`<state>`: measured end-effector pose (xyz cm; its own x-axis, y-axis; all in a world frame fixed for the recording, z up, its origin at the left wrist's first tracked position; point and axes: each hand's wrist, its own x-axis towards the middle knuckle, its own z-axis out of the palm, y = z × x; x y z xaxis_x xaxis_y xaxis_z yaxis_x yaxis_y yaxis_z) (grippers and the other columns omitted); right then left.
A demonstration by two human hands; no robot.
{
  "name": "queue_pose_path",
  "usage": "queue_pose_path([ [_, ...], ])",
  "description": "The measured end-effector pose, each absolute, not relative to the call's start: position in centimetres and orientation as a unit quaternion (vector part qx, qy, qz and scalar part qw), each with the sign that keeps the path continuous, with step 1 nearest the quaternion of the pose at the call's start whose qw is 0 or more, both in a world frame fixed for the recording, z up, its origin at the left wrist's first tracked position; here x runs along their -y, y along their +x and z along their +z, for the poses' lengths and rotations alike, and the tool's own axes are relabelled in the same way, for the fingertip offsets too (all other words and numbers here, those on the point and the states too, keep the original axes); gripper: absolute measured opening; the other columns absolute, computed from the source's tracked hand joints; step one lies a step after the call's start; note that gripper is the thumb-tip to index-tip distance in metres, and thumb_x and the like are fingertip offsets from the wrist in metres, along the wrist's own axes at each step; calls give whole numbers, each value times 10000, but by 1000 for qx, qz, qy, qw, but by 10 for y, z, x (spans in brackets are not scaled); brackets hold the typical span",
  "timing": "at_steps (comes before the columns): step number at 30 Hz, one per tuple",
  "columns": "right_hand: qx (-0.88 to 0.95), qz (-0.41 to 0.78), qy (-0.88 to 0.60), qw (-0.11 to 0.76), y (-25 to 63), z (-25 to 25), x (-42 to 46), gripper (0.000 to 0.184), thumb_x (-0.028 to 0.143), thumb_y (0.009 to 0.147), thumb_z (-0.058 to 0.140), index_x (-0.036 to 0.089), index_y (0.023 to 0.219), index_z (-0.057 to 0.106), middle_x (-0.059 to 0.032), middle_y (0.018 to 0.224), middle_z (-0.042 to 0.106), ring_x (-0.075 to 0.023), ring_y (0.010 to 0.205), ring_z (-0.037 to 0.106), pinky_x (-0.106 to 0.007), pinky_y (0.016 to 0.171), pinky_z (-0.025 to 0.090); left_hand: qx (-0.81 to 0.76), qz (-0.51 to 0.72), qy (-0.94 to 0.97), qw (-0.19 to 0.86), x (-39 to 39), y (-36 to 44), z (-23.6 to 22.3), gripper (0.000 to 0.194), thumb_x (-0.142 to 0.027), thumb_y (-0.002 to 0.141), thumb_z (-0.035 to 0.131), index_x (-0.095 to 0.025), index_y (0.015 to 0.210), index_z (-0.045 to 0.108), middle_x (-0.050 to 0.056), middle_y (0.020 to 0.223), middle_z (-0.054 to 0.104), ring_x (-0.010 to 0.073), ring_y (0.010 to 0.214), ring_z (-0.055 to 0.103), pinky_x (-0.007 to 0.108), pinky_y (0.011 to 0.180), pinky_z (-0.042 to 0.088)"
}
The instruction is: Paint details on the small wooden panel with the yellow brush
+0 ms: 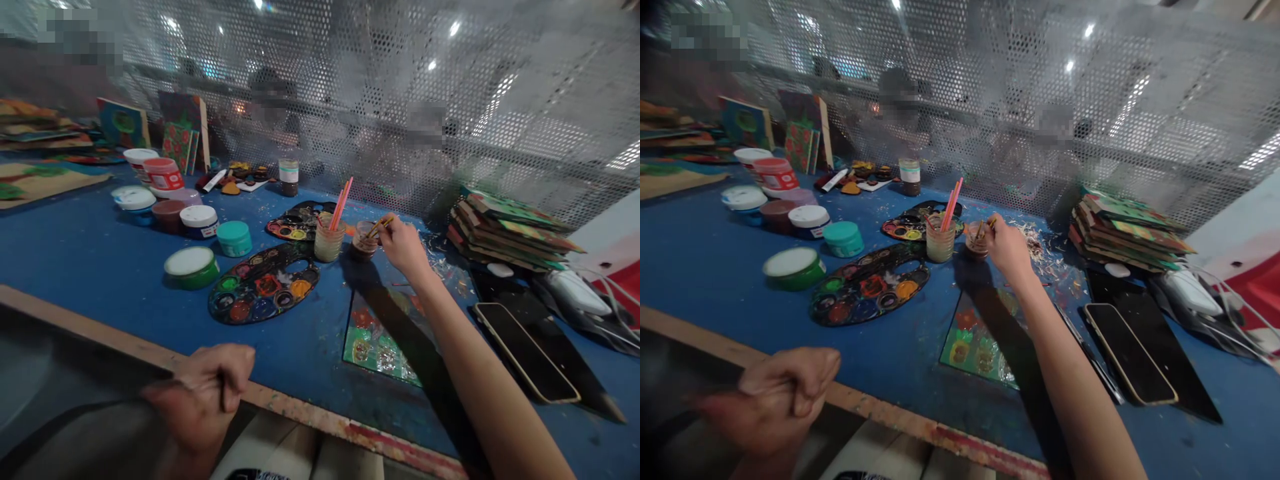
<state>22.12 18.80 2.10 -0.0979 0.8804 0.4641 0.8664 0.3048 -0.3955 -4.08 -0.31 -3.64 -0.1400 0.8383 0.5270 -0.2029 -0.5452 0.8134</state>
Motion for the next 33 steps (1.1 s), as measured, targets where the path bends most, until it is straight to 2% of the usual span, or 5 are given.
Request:
queue_pose_path([
  [4,743,16,-578,337,222,18,-189,228,288,911,413,195,998,603,-78,696,677,-218,621,598,-287,604,349,-168,609,357,689,3,-31,-17,851,-912,658,426,-324,1238,632,99,1046,742,307,905,708,435,707,594],
  [8,746,2,-564,354,224,18,-191,201,289,896,429,199,926,607,-68,694,658,-202,614,562,-286,597,320,-128,570,274,764,0,-26,-14,1029,-873,527,628,-437,1426,382,102,1542,385,444,1373,383,633,971,450],
  [13,728,25,-571,378,226,28,-199,153,251,846,449,204,827,593,-46,662,634,-193,627,565,-281,620,340,-289,604,284,686,-6,-27,-27,606,-392,597,881,-310,1157,663,91,1112,726,199,785,736,217,594,580],
  [17,739,19,-566,364,222,38,-207,130,238,823,459,213,754,565,-42,643,615,-184,611,529,-282,614,326,-410,670,372,495,-5,-23,-40,386,-382,841,654,-169,531,571,-77,306,358,15,239,210,121,293,196],
  [33,748,28,-559,357,221,43,-217,187,323,818,437,215,676,492,5,572,483,-141,565,435,-278,592,274,-462,533,634,317,-1,-26,-39,296,-341,890,581,-222,630,660,-14,543,635,114,519,592,197,507,459],
])
